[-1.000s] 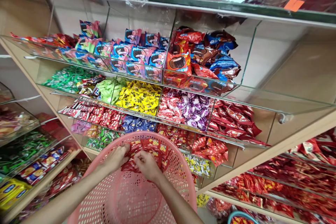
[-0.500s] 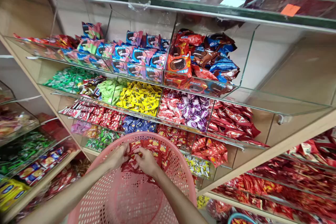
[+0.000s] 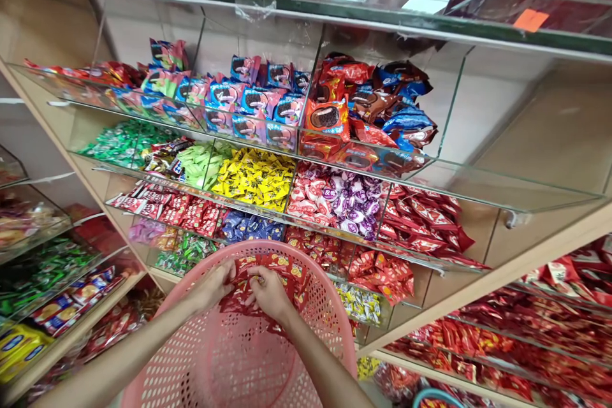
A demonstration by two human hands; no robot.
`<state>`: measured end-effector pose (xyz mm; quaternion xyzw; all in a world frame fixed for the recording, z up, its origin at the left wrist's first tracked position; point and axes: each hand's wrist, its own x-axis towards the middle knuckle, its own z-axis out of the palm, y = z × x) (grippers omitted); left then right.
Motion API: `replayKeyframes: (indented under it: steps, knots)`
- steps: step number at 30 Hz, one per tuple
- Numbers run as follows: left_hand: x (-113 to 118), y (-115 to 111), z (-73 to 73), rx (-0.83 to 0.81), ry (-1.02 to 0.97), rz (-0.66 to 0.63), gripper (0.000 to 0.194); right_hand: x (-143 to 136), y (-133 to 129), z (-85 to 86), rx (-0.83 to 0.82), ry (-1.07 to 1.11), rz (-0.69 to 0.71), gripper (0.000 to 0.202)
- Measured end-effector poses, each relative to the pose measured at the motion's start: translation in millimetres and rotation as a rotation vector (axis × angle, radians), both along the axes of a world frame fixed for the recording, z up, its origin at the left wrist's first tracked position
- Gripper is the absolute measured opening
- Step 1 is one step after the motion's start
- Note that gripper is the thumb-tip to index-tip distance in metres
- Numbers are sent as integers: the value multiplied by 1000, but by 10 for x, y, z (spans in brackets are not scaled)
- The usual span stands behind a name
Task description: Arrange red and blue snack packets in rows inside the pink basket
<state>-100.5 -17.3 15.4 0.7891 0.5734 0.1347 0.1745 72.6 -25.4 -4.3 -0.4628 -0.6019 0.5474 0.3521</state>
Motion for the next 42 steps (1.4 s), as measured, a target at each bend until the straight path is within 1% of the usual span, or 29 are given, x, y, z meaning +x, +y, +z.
replayKeyframes:
  steps: [4,6,9,14,16,18,21,24,26,28,29,31,33,34,36,37,38,40,42]
  knots:
    - [16,-51,103,-42,53,-20,18,3,-9,14,-3,7,0,35]
    - [25,-58,117,-66,87,-29,18,5,-13,14,-3,11,4,35]
    - [32,-41,57,-57,111,-47,23,8,-11,3,-5,11,4,34]
    - [16,0,-91,4,101,-13,37,14,1,-16,1,16,-4,33]
    - [6,-1,-105,25,87,-25,36,16,-2,-13,0,21,-2,34]
    - [2,-8,-85,46,71,-46,31,20,-9,0,-4,27,2,34]
    - [19,-5,16,91,49,-67,20,31,-21,31,-12,40,-2,34]
    - [48,31,206,159,34,-64,9,41,-28,59,-14,52,-10,33]
    - [54,73,343,268,54,-5,15,43,-32,82,-1,59,-18,33]
    - [41,127,436,356,129,84,19,46,-34,127,14,66,-32,34]
    - [27,156,458,352,157,120,22,53,-34,164,21,72,-45,34]
    - [-5,213,450,233,184,183,30,104,-21,275,44,96,-82,35]
    - [-36,259,401,82,200,207,37,231,25,417,93,122,-133,36]
    - [-46,275,373,47,208,209,39,332,66,487,127,129,-164,36]
    - [-56,289,333,33,227,201,41,600,187,584,184,106,-260,37]
    - [-55,288,324,41,236,200,40,756,264,599,203,81,-318,37]
    - [-50,283,323,45,246,201,40,917,346,585,237,39,-387,36]
    - [-34,265,335,49,263,214,39,1213,508,472,286,-129,-440,30]
    - [-17,246,357,51,266,225,38,1423,641,281,321,-313,-423,22]
